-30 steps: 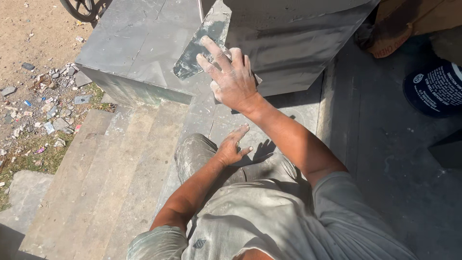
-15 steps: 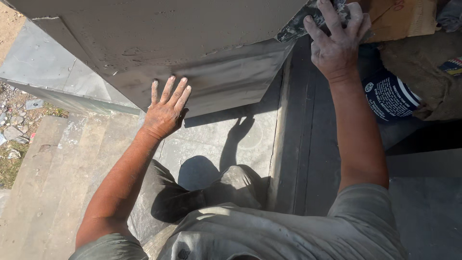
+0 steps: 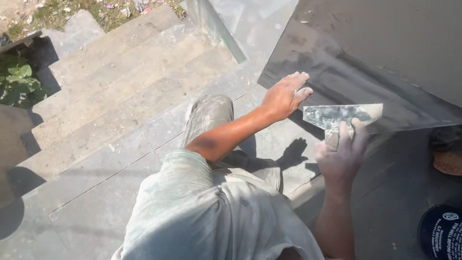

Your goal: The person uses a trowel to smooth the surface of a concrete pillar. They repeatedly scrape and level the vertical face and edges, occasionally scraping excess material from the tool onto the floor.

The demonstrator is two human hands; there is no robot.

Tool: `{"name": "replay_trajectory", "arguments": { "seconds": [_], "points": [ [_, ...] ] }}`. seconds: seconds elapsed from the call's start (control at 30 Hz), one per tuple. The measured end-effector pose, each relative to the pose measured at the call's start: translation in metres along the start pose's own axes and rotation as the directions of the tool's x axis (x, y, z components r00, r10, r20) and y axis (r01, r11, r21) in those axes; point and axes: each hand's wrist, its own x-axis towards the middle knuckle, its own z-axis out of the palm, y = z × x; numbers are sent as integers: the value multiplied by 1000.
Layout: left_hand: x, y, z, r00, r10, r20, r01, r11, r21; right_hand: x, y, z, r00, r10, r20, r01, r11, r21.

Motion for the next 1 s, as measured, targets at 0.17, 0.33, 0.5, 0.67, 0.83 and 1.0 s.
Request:
{"name": "replay_trajectory", "arguments": {
  "seconds": [0.17,0.33,0.5,0.67,0.83,1.0],
  "points": [
    [-43,3,-44,887,181,424,459,-432,-776,42,-38,-12,950,-309,-44,311,923,228],
    [-88,5,-57,828,495,264,561,-723,-403,34,-85,6,915,-364,172,341,928,148],
    [-74,-9,-135,911,99,401,389,-534,-751,3,-125,58,794,-551,255,485,828,281],
    [-2,-35,-224,997,12,76,67,-618,-783,23,-108,64,750,-359,555,535,823,-190],
    [-11,-79,-167,992,10,123,114,-458,-882,105,-73,-7,917,-376,131,387,766,-513],
    [-98,-110,-64,768,-159,620,487,-485,-727,185,-74,-11,853,-508,120,421,533,-733]
  ]
}}
